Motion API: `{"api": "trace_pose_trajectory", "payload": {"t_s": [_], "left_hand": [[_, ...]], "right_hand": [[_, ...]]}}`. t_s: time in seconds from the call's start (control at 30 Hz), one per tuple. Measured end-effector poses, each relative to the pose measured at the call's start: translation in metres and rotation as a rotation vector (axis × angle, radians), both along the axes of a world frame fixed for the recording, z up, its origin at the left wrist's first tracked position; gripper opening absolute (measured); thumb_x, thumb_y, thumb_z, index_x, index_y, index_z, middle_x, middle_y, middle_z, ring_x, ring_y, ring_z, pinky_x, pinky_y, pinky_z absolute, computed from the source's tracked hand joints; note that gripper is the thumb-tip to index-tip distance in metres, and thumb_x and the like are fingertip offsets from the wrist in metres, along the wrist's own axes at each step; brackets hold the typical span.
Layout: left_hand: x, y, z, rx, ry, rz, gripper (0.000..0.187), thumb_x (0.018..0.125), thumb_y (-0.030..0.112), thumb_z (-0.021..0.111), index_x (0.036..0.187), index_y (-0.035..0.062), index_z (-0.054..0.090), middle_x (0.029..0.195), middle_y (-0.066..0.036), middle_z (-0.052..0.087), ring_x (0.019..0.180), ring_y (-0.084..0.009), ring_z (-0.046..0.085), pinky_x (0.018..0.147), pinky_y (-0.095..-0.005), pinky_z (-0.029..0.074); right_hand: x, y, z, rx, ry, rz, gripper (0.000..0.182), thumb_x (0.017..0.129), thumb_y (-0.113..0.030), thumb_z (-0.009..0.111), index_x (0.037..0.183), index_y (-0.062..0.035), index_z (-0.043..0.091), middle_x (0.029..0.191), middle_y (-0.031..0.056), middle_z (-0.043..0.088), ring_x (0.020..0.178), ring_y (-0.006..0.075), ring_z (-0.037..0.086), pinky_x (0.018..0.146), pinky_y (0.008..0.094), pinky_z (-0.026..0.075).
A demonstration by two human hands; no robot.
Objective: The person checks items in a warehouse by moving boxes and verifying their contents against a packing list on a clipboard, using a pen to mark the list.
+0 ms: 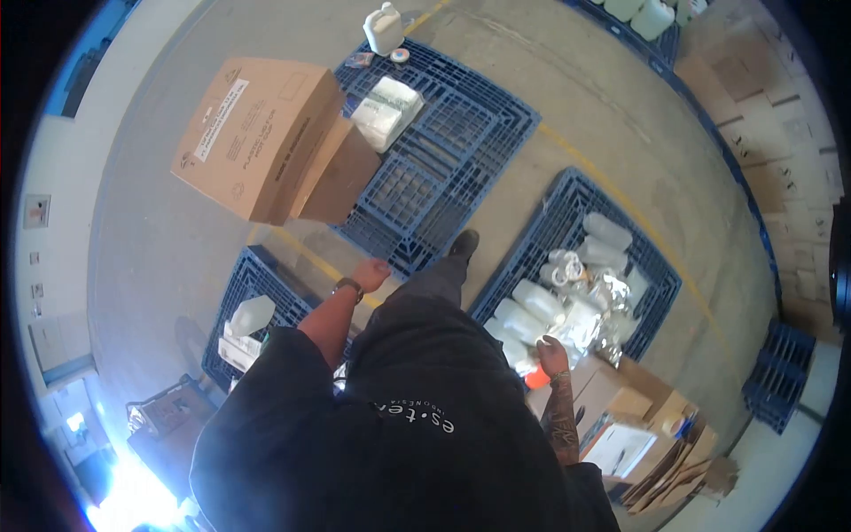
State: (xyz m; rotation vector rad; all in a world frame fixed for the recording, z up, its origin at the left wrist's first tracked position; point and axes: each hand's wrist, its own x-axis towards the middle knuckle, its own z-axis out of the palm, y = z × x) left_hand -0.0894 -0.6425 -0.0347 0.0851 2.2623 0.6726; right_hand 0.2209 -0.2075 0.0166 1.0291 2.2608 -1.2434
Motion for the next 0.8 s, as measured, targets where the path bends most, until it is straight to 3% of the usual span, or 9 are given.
{"api": "trace_pose_trajectory", "payload": {"t_s": [0.03,0.1,0.2,0.3,0.37,0.47,0.57,0.67,0.8], "left_hand": [[-0.01,0.005,0.001,0.003,0.004,0.015,0.048,0.086,0.036,0.06,0.117,0.0,0.06,0.104,-0.016,0.067,0.092,-0.026,0.066,0.082,-0.0349,0.051],[-0.028,0.018,0.01,-0.127,-0.08,-0.107,0.048,0.086,0.037,0.062,0.116,-0.0008,0.06,0.104,-0.016,0.067,0.094,-0.0263,0.065,0.083,-0.0346,0.05],[-0.069,0.051,0.026,0.008,-0.131,-0.119,0.048,0.083,0.04,0.061,0.115,0.0034,0.063,0.111,-0.018,0.065,0.102,-0.0316,0.063,0.088,-0.04,0.049],[-0.1,0.083,0.038,0.271,-0.153,0.216,0.045,0.087,0.033,0.062,0.12,0.0015,0.059,0.115,-0.016,0.064,0.099,-0.025,0.064,0.084,-0.0358,0.05],[-0.122,0.112,0.088,0.379,-0.131,0.418,0.044,0.09,0.028,0.061,0.124,0.001,0.055,0.113,-0.016,0.065,0.097,-0.0224,0.065,0.083,-0.0347,0.05],[-0.13,0.118,0.078,0.39,0.016,0.441,0.044,0.092,0.029,0.059,0.125,0.0013,0.054,0.102,-0.009,0.066,0.09,-0.0166,0.063,0.079,-0.0321,0.05],[-0.119,0.112,0.06,0.352,0.004,0.598,0.045,0.09,0.032,0.06,0.122,0.0004,0.056,0.109,-0.015,0.066,0.093,-0.0223,0.065,0.082,-0.0347,0.051],[-0.086,0.1,0.036,0.234,0.003,0.844,0.044,0.089,0.03,0.061,0.121,-0.0004,0.057,0.104,-0.013,0.067,0.085,-0.0202,0.065,0.075,-0.0336,0.051],[-0.021,0.113,-0.014,0.041,-0.036,1.239,0.042,0.085,0.028,0.064,0.116,-0.001,0.06,0.091,-0.007,0.067,0.07,-0.0169,0.063,0.061,-0.0324,0.05]], "right_hand": [[-0.021,0.01,-0.013,-0.136,0.015,-0.187,0.042,0.088,-0.027,0.063,0.118,0.0022,0.057,0.089,0.0143,0.067,0.072,0.0195,0.066,0.063,0.0299,0.052],[-0.064,0.043,-0.013,-0.159,-0.047,-0.164,0.043,0.088,-0.027,0.063,0.119,0.0025,0.056,0.09,0.0141,0.067,0.072,0.0193,0.066,0.061,0.0291,0.052],[-0.129,0.086,-0.026,-0.097,-0.014,-0.03,0.043,0.089,-0.027,0.063,0.12,0.0012,0.056,0.092,0.0132,0.067,0.072,0.018,0.065,0.062,0.0294,0.051],[-0.198,0.124,-0.013,-0.067,-0.023,0.019,0.043,0.087,-0.031,0.064,0.115,0.0009,0.059,0.084,0.0127,0.068,0.068,0.0166,0.064,0.065,0.0306,0.05],[-0.242,0.148,-0.009,-0.114,-0.015,0.033,0.042,0.087,-0.03,0.064,0.114,0.0013,0.06,0.081,0.0117,0.068,0.066,0.016,0.063,0.063,0.0303,0.05],[-0.303,0.192,-0.032,-0.157,0.052,0.074,0.039,0.086,-0.029,0.064,0.111,0.0019,0.061,0.076,0.0095,0.066,0.062,0.0156,0.062,0.06,0.0304,0.05],[-0.38,0.227,-0.031,-0.041,-0.05,0.336,0.04,0.086,-0.03,0.064,0.109,0.0022,0.062,0.077,0.0107,0.066,0.062,0.0165,0.063,0.06,0.0307,0.051],[-0.463,0.272,-0.074,0.075,0.003,0.57,0.044,0.085,-0.035,0.064,0.11,0.0009,0.063,0.089,0.0181,0.069,0.076,0.0247,0.068,0.071,0.0352,0.053],[-0.592,0.304,-0.078,0.052,0.015,0.838,0.044,0.088,-0.031,0.061,0.118,0.0014,0.058,0.092,0.0124,0.067,0.072,0.0183,0.065,0.062,0.0303,0.052]]}}
